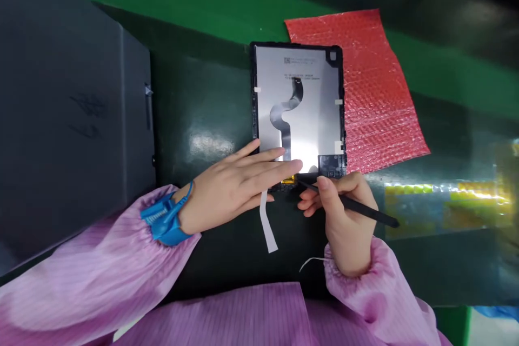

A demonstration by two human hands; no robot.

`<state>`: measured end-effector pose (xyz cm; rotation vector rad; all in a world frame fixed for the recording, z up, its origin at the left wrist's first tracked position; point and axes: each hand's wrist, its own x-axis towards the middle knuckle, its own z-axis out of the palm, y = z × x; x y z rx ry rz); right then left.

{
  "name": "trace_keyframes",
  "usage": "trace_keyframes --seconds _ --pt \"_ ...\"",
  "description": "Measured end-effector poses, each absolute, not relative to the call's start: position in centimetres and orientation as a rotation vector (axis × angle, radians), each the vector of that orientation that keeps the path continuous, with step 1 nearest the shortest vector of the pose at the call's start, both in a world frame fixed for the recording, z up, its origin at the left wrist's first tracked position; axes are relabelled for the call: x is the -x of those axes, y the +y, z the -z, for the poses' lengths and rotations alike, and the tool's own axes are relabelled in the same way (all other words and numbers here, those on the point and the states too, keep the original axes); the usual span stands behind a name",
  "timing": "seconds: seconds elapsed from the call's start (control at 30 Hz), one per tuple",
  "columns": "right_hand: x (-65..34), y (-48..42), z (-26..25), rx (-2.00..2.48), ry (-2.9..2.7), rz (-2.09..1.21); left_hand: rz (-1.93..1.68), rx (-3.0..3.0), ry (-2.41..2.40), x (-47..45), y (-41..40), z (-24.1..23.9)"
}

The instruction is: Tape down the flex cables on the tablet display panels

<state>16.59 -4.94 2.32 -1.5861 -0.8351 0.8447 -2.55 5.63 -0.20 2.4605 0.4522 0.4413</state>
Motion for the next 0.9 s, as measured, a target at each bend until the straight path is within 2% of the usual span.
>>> trace_keyframes --seconds 0.9 --pt "-16.48 -5.19 -1.96 1.696 -0.951 -0.759 -0.364 -2.514 0.383 2.66 6.26 0.2"
